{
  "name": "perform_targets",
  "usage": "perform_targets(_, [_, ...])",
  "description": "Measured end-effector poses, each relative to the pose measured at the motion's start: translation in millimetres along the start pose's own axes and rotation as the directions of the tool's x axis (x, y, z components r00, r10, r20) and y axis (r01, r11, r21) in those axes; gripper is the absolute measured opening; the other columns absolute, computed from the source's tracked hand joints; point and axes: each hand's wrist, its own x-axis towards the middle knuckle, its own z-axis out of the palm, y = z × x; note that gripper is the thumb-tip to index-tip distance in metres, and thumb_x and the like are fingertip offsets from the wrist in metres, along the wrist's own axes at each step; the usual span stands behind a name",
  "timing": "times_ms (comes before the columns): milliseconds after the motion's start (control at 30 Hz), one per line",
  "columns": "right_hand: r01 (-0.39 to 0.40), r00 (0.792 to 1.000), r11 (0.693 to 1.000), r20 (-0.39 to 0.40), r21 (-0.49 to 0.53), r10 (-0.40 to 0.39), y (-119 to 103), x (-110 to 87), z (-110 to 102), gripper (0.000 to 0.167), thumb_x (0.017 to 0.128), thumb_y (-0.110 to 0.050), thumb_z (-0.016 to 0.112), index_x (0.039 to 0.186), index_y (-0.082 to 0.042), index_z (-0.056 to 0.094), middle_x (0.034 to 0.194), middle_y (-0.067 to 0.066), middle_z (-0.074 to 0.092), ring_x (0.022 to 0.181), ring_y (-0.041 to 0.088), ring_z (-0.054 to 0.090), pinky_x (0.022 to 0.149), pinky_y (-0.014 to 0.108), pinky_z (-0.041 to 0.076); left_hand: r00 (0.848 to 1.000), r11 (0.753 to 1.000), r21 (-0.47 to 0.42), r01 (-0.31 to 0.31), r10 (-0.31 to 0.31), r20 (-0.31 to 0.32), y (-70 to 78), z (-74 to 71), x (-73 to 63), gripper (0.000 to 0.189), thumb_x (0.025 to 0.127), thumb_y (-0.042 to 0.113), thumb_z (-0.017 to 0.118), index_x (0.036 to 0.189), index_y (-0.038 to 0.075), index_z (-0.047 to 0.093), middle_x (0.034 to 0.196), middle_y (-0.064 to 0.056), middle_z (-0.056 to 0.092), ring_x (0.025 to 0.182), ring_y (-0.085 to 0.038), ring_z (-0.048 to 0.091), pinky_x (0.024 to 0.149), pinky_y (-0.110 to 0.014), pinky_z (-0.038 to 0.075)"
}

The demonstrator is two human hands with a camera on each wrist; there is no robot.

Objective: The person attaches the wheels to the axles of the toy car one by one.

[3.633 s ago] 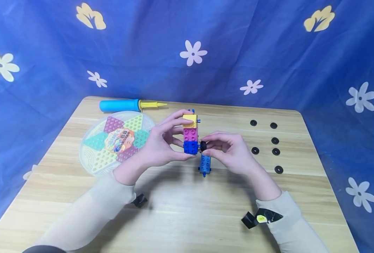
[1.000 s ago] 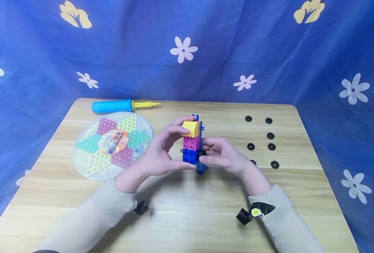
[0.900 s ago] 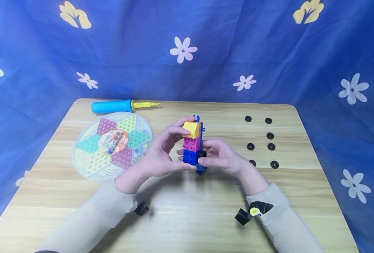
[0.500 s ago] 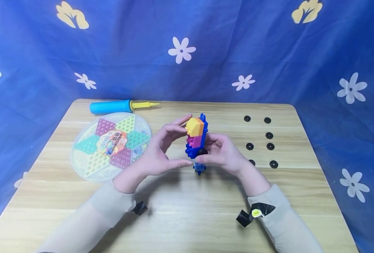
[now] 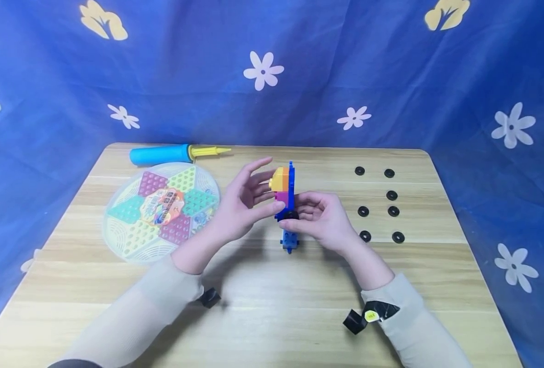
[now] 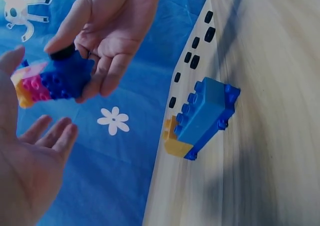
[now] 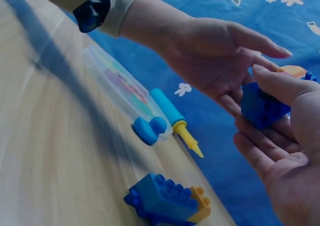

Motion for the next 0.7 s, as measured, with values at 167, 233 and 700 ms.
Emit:
perform_targets(167, [-0.027, 0.998, 0.997, -0.056, -0.069, 0.023, 2, 1.3, 1, 0.048, 0.08, 0.009, 0.088, 0.123, 0.01, 0.068, 0.112, 0.015, 0.076, 0.1, 0.022, 0.076, 0.09, 0.036, 0.061, 0.998, 0.997, -0.027, 0.068, -0.068, -0.009, -0.8, 6.7, 6.9, 0.073, 0.092, 0.002, 0.083, 0.155, 0.02, 0.051, 0.126, -0.012, 0.071, 0.113, -0.028, 0.071, 0.1, -0.042, 0.057])
perform_targets(233, [-0.03, 0.998, 0.997, -0.061, -0.078, 0.025, 3, 2.1, 1, 0.049, 0.08, 0.008, 0.088, 0.125, 0.01, 0.068, 0.113, 0.016, 0.075, 0.1, 0.022, 0.075, 0.09, 0.035, 0.061, 0.998, 0.997, -0.04, 0.066, -0.066, -0.006, -2.0, 8.1, 8.8, 0.07, 0.093, 0.001, 0.082, 0.154, 0.017, 0.052, 0.118, -0.014, 0.073, 0.107, -0.029, 0.074, 0.095, -0.043, 0.06])
perform_targets(700, [0.068, 0.997, 0.993, 0.03, -0.098, -0.066, 9, 9.7, -38, 0.051, 0.087, 0.018, 0.077, 0.134, 0.016, 0.059, 0.125, 0.031, 0.068, 0.106, 0.029, 0.075, 0.09, 0.039, 0.061, 0.983, 0.982, -0.074, 0.174, -0.178, -0.045, -7.8, -5.7, 8.4, 0.059, 0.097, 0.002, 0.077, 0.148, 0.021, 0.056, 0.114, -0.019, 0.061, 0.092, -0.03, 0.075, 0.052, -0.026, 0.05])
